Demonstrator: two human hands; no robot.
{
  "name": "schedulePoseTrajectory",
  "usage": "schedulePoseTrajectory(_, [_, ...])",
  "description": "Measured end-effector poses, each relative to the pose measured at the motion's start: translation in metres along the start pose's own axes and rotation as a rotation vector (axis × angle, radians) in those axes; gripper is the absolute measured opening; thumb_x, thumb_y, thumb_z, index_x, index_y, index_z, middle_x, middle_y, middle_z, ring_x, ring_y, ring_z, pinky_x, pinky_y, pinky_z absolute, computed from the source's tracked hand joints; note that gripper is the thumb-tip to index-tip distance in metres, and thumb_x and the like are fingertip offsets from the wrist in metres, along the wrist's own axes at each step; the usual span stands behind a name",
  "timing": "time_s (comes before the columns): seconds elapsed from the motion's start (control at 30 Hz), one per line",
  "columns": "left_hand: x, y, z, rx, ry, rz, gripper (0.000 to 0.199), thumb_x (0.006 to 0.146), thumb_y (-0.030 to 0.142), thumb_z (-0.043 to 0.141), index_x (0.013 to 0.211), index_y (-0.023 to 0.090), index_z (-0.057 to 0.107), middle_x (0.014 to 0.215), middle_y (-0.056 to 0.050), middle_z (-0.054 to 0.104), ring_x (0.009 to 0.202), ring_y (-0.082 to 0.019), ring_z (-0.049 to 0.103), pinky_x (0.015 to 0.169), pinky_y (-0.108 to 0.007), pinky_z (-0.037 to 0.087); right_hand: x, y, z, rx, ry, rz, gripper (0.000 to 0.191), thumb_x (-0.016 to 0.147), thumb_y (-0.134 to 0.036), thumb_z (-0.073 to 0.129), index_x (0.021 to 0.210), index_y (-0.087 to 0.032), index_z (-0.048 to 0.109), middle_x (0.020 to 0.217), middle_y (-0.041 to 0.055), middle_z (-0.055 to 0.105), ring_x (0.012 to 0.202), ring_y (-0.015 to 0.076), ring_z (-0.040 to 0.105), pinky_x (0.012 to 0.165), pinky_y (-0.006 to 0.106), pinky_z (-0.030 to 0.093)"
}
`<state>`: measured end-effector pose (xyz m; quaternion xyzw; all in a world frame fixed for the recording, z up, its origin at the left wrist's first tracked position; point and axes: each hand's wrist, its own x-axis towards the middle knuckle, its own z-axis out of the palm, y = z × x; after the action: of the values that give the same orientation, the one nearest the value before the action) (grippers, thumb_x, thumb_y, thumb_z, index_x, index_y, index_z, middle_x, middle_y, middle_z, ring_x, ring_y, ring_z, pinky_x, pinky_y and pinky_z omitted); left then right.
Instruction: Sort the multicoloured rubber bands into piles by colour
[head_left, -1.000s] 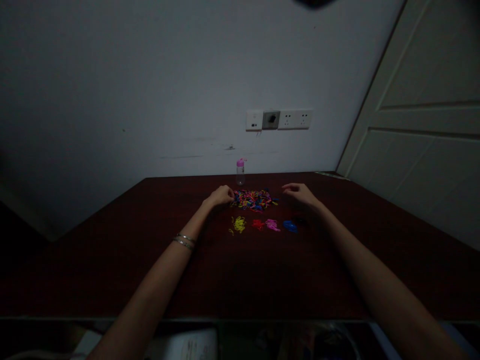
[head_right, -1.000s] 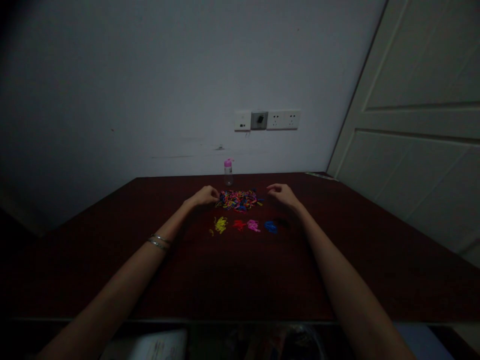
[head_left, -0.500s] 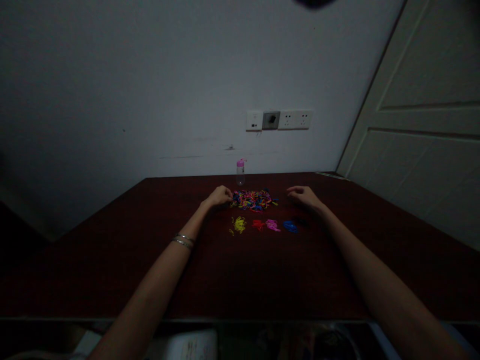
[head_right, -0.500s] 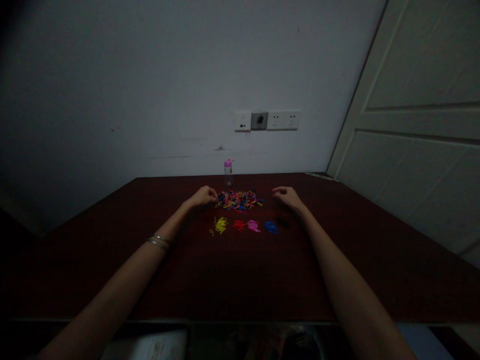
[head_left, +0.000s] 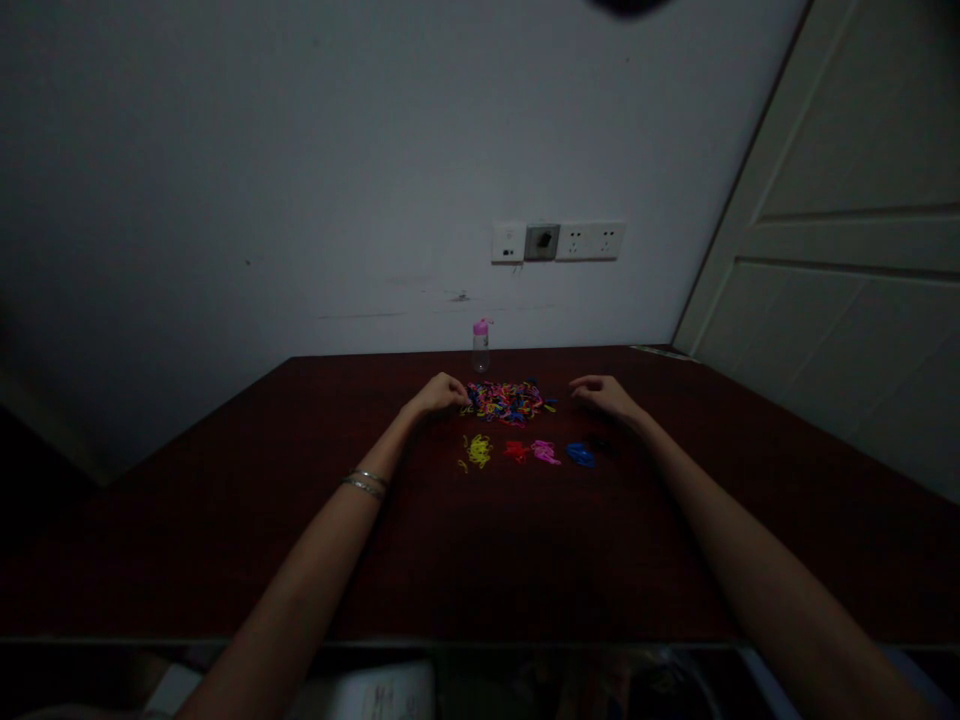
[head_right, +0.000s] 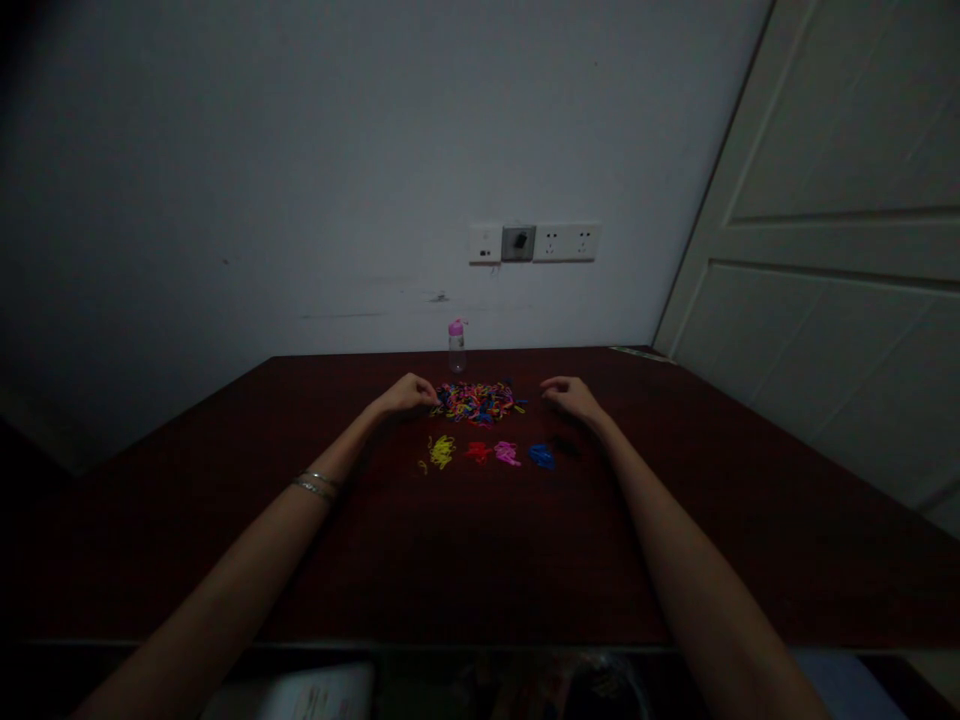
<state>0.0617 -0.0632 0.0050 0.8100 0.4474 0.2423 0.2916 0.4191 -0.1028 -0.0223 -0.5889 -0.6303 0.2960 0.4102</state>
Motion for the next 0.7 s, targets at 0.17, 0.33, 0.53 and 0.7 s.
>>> schedulePoseTrajectory(0.17, [0.0,-0.001,-0.001,-0.008,0.035,-0.01,0.026,0.058,0.031,0.066,0.071,0.009,0.07,0.064,-0.004,0.063,0.06,-0.011,0.051,0.057,-0.022,0.039,-0.001,0.0,0.001,0.008,-0.02,0.007,0.03,0.065,-0.021,0.056,0.094,-0.012,0.063,0.075,0.0049,0.065,0.055,0.0101,0.053,0.046,0.018,0.04])
schedulePoseTrajectory(0.33, [0.0,-0.002,-0.002,0.02,0.025,-0.046,0.025,0.059,0.03,0.065,0.071,0.009,0.07,0.062,-0.003,0.062,0.058,-0.011,0.051,0.055,-0.021,0.038,-0.001,0.0,0.001,0.007,-0.016,0.015,0.033,0.065,-0.02,0.057,0.095,-0.01,0.063,0.07,0.004,0.064,0.053,0.0097,0.052,0.045,0.018,0.038])
schedulePoseTrajectory(0.53, [-0.002,0.0,0.002,0.097,0.008,-0.036,0.026,0.059,0.03,0.065,0.073,0.009,0.07,0.062,-0.003,0.062,0.057,-0.01,0.05,0.055,-0.021,0.037,-0.003,-0.004,0.0,-0.029,-0.018,0.01,0.031,0.065,-0.019,0.056,0.094,-0.01,0.064,0.069,0.0039,0.064,0.054,0.0103,0.053,0.047,0.019,0.039])
schedulePoseTrajectory(0.7, [0.0,0.0,0.01,0.16,0.04,-0.058,0.022,0.062,0.027,0.06,0.072,0.01,0.071,0.06,-0.002,0.061,0.056,-0.01,0.049,0.054,-0.02,0.036,-0.002,-0.003,0.001,-0.024,-0.03,0.002,0.03,0.065,-0.018,0.056,0.093,-0.011,0.065,0.075,0.0054,0.067,0.06,0.0116,0.057,0.049,0.018,0.042])
